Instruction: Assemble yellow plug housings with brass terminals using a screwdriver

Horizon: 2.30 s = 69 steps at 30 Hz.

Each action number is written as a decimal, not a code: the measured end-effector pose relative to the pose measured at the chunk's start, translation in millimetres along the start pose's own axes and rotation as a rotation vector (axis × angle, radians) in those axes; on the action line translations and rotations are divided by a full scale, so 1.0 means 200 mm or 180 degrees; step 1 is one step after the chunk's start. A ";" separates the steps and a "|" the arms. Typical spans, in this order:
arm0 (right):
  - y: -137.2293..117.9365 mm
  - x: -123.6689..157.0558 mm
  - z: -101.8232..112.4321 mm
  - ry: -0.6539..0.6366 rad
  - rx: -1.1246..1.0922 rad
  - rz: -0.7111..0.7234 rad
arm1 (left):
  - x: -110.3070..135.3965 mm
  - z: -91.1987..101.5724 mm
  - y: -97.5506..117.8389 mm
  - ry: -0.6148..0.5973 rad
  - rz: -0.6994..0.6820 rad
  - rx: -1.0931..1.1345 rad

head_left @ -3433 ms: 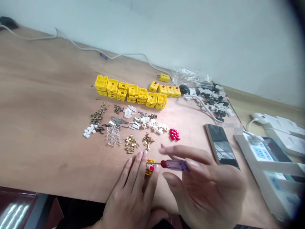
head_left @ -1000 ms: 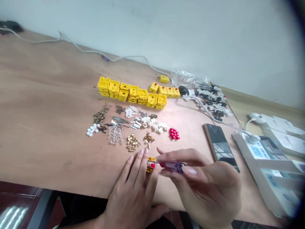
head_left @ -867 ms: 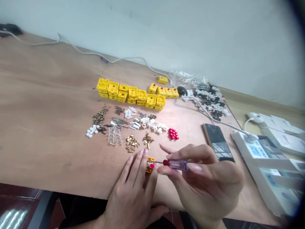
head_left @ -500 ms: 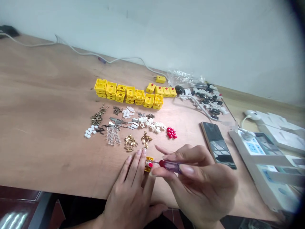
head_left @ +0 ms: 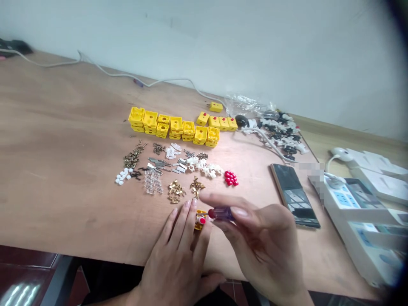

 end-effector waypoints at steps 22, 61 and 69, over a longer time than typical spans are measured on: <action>-0.03 0.00 0.07 0.0048 -0.0248 -0.0177 | 0.01 -0.01 -0.01 -0.0051 -0.0061 -0.0134; 0.31 -0.21 0.38 0.1534 -0.0701 -0.0384 | 0.00 0.03 -0.03 -0.0314 -0.0212 -0.0330; 0.12 -0.06 0.24 0.1584 -0.0855 -0.0475 | 0.01 0.02 -0.02 -0.0432 -0.0054 -0.0251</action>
Point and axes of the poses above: each hand's wrist, its own x-axis away from the middle knuckle, its own z-axis out of the back of the hand, y = z × x, the point moved 2 cm from there along -x, towards the middle knuckle, and after that the axes turned 14 degrees about -y, right-handed, at the moved point
